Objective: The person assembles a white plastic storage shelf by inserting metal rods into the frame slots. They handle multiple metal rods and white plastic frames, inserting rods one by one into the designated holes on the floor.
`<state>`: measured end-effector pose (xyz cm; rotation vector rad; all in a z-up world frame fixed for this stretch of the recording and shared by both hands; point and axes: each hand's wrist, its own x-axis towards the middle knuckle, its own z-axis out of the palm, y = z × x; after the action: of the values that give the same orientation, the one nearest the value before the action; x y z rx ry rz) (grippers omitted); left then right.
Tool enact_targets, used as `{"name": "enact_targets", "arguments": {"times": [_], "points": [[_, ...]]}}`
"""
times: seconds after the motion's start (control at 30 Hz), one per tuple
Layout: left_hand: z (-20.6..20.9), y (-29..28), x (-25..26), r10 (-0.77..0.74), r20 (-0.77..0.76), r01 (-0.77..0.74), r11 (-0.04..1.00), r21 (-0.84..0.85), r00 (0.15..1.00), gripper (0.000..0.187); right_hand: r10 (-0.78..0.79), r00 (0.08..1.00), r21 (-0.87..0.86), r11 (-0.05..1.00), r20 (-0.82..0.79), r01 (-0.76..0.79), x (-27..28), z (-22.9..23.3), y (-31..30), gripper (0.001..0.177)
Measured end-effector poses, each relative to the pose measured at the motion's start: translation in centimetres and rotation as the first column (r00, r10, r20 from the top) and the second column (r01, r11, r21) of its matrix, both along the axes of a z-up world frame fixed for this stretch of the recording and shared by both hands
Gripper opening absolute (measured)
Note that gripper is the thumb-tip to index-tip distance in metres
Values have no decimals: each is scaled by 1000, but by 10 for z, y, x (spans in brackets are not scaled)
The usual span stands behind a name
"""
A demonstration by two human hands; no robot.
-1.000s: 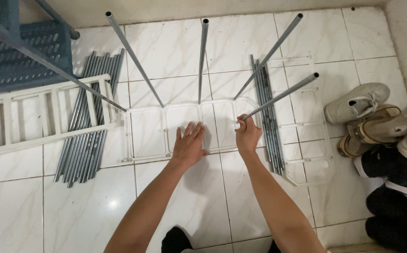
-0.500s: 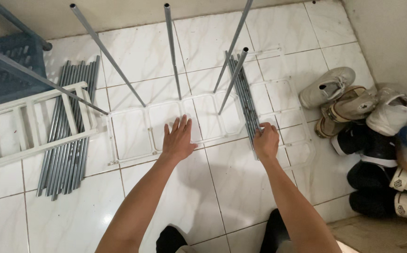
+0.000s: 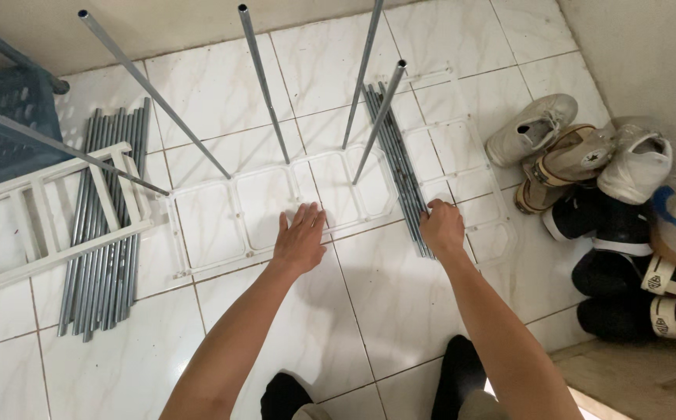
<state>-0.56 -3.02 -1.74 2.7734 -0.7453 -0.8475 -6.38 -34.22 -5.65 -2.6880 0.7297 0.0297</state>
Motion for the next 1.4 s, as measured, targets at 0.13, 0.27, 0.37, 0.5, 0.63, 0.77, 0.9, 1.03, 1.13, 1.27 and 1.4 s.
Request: {"name": "enact_targets", "arguments": {"times": [0.13,0.27,0.37,0.5,0.63,0.77,0.9,1.03,1.13,1.27,1.4], "points": [[1,5,2,27,-4,-27,1000,4,1000,79,33,997,-35,999,-65,-35,4,5,2,22],[3,8,2,29,14,-29,1000,-1,999,79,-1,992,-94,996,-126,-11,6,7,8,21],[5,8,3,40,22,-39,999,-18,999,78,-37,998,-33,999,-47,36,5,4,7,20],[6,10,2,24,56,-22,999,-33,998,78,-44,981,137,990,191,18,6,-1,7,20],[6,10,3,37,49,-34,998,-52,998,79,-155,950,340,939,273,55,14,6,13,19],[8,7,3,58,67,-51,993,-104,996,78,-229,932,566,824,281,32,21,21,41,22],[10,5,1,67,53,-61,992,-112,996,79,-134,908,576,807,397,-133,24,30,74,21],[10,15,-1,101,27,-99,993,-70,995,83,-8,857,492,822,515,-288,24,38,110,18],[7,29,-4,138,22,-137,990,-37,990,84,20,856,542,767,516,-344,28,45,137,14],[2,48,-5,207,23,-207,978,-23,978,88,137,819,513,719,557,-469,40,52,165,10],[-1,63,2,289,53,-287,957,-42,956,89,206,917,545,751,341,-372,60,53,180,12]]}}
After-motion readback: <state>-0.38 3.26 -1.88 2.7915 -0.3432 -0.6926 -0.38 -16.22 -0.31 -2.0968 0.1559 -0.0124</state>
